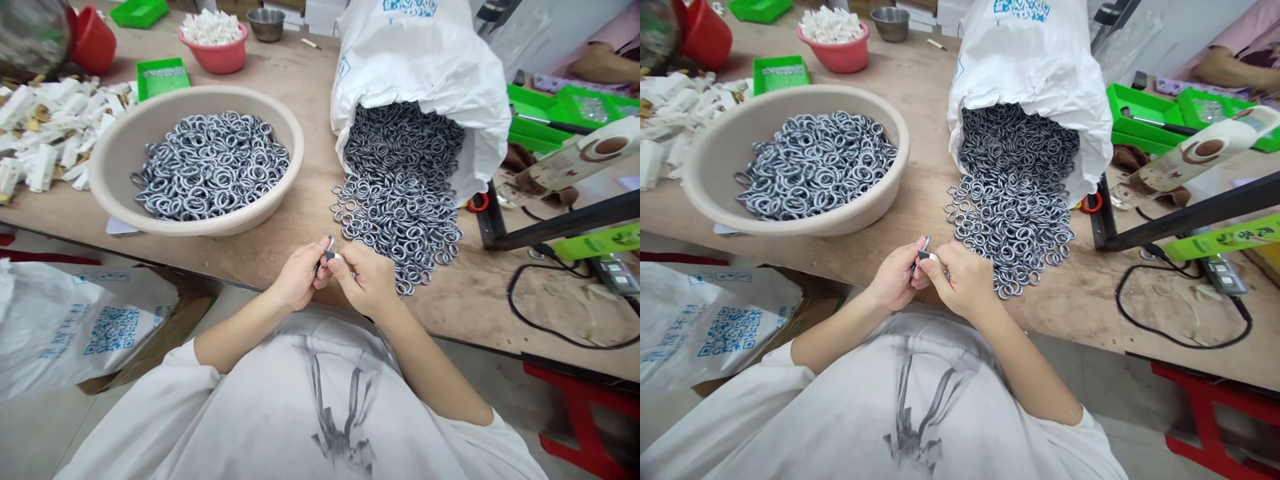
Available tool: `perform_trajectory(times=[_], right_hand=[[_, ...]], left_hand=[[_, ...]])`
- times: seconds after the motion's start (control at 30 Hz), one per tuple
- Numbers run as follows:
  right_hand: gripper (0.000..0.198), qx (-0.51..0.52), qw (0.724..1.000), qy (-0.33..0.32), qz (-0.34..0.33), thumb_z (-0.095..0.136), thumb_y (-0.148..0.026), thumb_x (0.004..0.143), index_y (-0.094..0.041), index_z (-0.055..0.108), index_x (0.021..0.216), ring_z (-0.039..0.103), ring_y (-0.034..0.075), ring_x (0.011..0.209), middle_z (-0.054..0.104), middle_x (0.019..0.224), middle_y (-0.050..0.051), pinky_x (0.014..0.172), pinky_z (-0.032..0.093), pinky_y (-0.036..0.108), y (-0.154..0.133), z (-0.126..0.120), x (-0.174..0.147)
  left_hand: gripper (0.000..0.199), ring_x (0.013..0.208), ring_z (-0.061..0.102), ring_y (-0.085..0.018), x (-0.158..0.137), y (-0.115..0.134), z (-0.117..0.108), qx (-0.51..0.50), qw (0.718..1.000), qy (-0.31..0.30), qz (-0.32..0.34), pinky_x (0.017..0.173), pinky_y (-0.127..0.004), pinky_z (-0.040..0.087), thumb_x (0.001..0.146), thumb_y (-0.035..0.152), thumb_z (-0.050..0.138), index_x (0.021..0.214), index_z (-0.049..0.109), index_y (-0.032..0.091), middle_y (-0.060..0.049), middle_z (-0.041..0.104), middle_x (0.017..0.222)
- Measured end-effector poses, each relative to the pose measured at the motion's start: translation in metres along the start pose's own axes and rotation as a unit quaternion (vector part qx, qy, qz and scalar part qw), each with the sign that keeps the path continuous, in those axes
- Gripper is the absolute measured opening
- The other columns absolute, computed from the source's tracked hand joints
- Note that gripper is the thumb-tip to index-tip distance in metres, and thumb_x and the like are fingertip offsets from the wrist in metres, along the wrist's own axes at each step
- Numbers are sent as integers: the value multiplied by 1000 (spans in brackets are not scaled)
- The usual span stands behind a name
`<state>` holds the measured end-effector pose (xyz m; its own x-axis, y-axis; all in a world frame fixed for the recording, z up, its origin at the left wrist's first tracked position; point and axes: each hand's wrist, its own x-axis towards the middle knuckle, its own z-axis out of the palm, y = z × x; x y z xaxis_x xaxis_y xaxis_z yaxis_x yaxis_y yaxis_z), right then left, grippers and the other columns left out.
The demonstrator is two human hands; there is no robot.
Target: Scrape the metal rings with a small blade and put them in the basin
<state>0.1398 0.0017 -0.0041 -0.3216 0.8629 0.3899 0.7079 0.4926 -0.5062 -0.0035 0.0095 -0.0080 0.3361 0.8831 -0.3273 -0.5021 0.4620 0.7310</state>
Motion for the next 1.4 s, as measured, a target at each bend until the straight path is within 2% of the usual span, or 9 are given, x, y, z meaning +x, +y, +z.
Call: perform_trajectory(times=[0.4, 0.57, 0.7, 0.9, 0.97, 1.07, 1.17, 1.27, 1.4], right_hand=[[45, 48, 999, -3, 10, 41, -50, 101, -22, 54, 68, 50, 14, 62, 56, 66, 1, 59, 32, 28, 0, 4, 0], [48, 17, 985, 46, 167, 36, -53, 101, -23, 52, 66, 46, 15, 54, 50, 56, -1, 55, 30, 29, 29, 1, 26], [35, -158, 969, -34, 185, 55, -54, 93, -22, 67, 87, 62, 23, 75, 71, 84, 7, 62, 35, 30, 49, 3, 62], [25, -253, 945, -148, 146, 56, -33, 93, -14, 71, 100, 68, 30, 87, 73, 105, 19, 68, 41, 35, 55, 23, 93], [22, -196, 962, -122, 147, 54, -29, 94, -16, 71, 94, 67, 27, 85, 73, 99, 16, 69, 42, 35, 55, 19, 91], [25, 56, 985, -93, 137, 53, -33, 94, -18, 67, 79, 61, 19, 73, 69, 79, 6, 68, 43, 31, 49, 5, 75], [30, 347, 923, -102, 131, 61, -47, 89, -19, 63, 78, 57, 14, 62, 63, 71, 0, 60, 45, 27, 37, -2, 53], [35, 482, 852, -111, 171, 68, -55, 83, -20, 62, 80, 52, 11, 48, 53, 59, -5, 49, 43, 25, 26, 1, 35], [35, 466, 864, -49, 185, 68, -56, 84, -21, 66, 81, 57, 12, 56, 59, 66, -2, 54, 47, 25, 21, 8, 23]], left_hand=[[52, 40, 28, -3, -2, 1, -2, 14, 1000, -6, 2, 41, -16, 18, 81, 54, 69, 59, 39, 18, 7, 35, 47], [48, 40, 27, -3, -7, -2, -5, 12, 997, -71, -23, 40, -17, 20, 82, 49, 68, 58, 41, 17, 6, 36, 48], [39, 42, 35, -3, -3, 0, -19, 0, 1000, -13, 2, 41, -16, 27, 82, 44, 69, 64, 51, 15, 5, 44, 52], [23, 52, 52, -6, 8, 12, -37, 5, 999, 33, 3, 45, -16, 44, 78, 21, 66, 99, 69, 13, 1, 61, 72], [16, 56, 57, -8, 10, 14, -39, -9, 998, 54, -7, 44, -17, 46, 77, 19, 60, 89, 68, 12, -3, 64, 78], [16, 58, 59, -9, 12, 14, -36, -32, 997, 53, -40, 40, -17, 44, 82, 24, 55, 76, 63, 11, -7, 68, 85], [27, 52, 55, -8, 14, 11, -26, -36, 994, -9, -100, 35, -14, 35, 88, 37, 57, 79, 62, 12, -7, 67, 80], [42, 44, 43, -4, 13, 8, -15, -35, 985, -88, -142, 32, -12, 23, 88, 54, 59, 86, 63, 12, -2, 58, 69], [45, 42, 33, -1, 10, 2, -10, -54, 986, -104, -122, 35, -11, 21, 80, 56, 71, 82, 56, 14, 6, 45, 62]])
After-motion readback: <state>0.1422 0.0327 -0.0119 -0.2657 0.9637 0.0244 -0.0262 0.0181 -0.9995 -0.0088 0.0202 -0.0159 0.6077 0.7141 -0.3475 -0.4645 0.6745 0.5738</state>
